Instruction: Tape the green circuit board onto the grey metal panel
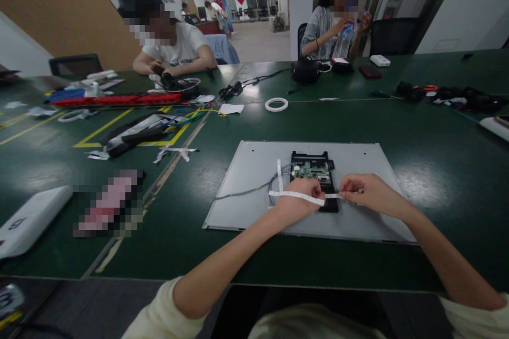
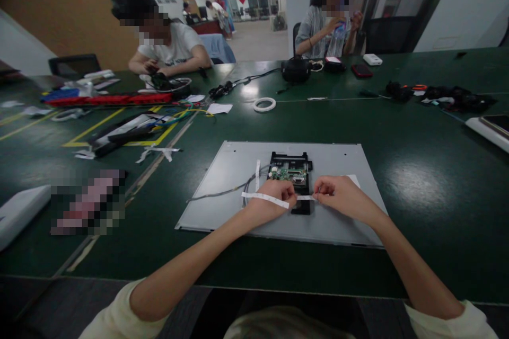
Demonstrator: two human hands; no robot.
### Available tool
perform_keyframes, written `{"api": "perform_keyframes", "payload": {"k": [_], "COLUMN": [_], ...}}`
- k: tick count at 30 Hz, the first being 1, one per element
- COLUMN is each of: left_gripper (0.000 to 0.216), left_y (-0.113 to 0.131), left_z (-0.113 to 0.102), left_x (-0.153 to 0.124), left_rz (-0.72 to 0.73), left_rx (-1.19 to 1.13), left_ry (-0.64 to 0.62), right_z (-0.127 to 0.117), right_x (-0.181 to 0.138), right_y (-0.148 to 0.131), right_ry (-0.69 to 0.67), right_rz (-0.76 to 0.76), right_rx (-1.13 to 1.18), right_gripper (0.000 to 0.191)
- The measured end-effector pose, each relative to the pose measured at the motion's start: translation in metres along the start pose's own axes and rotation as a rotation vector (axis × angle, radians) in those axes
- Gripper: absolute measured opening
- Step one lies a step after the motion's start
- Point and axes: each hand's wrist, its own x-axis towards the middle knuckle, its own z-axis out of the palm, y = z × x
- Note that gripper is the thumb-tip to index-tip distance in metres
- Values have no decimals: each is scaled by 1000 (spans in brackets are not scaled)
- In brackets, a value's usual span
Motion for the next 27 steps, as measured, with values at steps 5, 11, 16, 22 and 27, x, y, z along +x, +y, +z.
{"api": "perform_keyframes", "payload": {"k": [5, 11, 16, 22, 27], "left_gripper": [16, 21, 24, 21, 23], "left_y": [1, 0, 2, 8, 5], "left_z": [1, 8, 12, 11, 12], "left_x": [0, -2, -3, -3, -3], "left_rz": [-41, -28, 13, -23, 26], "left_rx": [51, 146, 274, 312, 338], "left_ry": [-37, -24, 20, -16, 5], "right_z": [2, 3, 1, 3, 4], "right_x": [2, 2, 1, 1, 0], "right_y": [3, -2, -7, -5, -8], "right_ry": [1, 40, 9, 33, 32], "right_rz": [-7, -63, -202, -208, -213], "right_rx": [-31, -215, -455, -533, -605], "right_gripper": [17, 13, 12, 9, 7]}}
